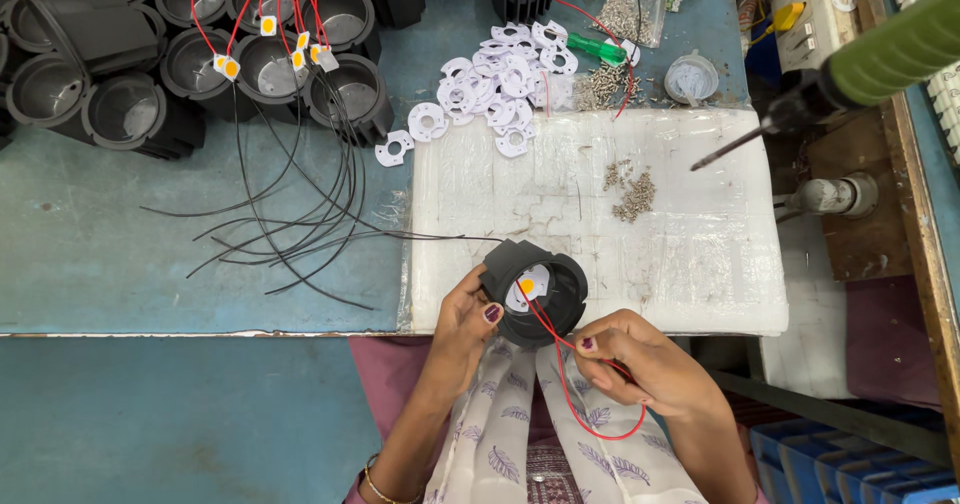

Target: The person assembles LED lamp components at a factory workbench. They place an LED chip and red and black wires into a black plastic housing, add a white mounting plate, and use a bench-mounted electric screwdriver to drive screws and secure the parts, setting finished housings aside and starting the next one.

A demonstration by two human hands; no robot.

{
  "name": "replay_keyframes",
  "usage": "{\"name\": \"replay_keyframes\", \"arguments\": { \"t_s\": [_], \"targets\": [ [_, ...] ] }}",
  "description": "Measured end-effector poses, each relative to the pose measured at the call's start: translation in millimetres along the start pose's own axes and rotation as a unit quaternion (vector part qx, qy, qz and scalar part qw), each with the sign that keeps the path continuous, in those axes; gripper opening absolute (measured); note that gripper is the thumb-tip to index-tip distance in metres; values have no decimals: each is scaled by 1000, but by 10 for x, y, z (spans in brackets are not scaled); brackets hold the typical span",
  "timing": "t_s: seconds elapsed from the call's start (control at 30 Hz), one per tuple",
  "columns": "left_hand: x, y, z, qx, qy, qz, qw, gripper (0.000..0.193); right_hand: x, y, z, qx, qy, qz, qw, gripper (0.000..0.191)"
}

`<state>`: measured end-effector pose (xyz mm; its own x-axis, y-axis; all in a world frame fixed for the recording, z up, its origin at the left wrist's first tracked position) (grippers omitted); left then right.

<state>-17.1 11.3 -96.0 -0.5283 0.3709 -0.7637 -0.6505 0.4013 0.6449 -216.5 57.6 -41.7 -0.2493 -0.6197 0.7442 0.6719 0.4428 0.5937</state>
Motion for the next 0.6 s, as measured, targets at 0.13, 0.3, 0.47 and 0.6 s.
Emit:
{"name": "replay_keyframes", "arguments": {
  "t_s": [0.13, 0.3, 0.47, 0.6],
  "targets": [
    [-107, 140, -12, 18, 14, -16, 1000, 79, 26, 26, -23, -6, -26, -25, 999, 44],
    [-328, 411, 39, 59, -3, -179, 982, 88, -33, 14, -93, -134, -56, 127, 981, 38],
    [-382, 617, 46, 95, 8, -168, 981, 96, -247, -16, -140, -247, -44, 236, 939, 36],
    [-377, 610, 19, 99, 14, -147, 984, 96, -318, -71, -204, -297, -50, 273, 914, 30]
  ]
}}
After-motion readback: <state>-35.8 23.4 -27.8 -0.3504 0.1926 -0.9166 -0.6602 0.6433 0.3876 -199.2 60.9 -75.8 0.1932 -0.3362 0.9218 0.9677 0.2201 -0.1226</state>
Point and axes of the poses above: each hand's wrist, its own z-axis away from the middle knuckle, its own y-axis out of the palm, x = y × z, the point moved 5 cm from there along -z, towards the middle knuckle, and after that the axes turned 14 degrees about x, right-handed, at the moved point
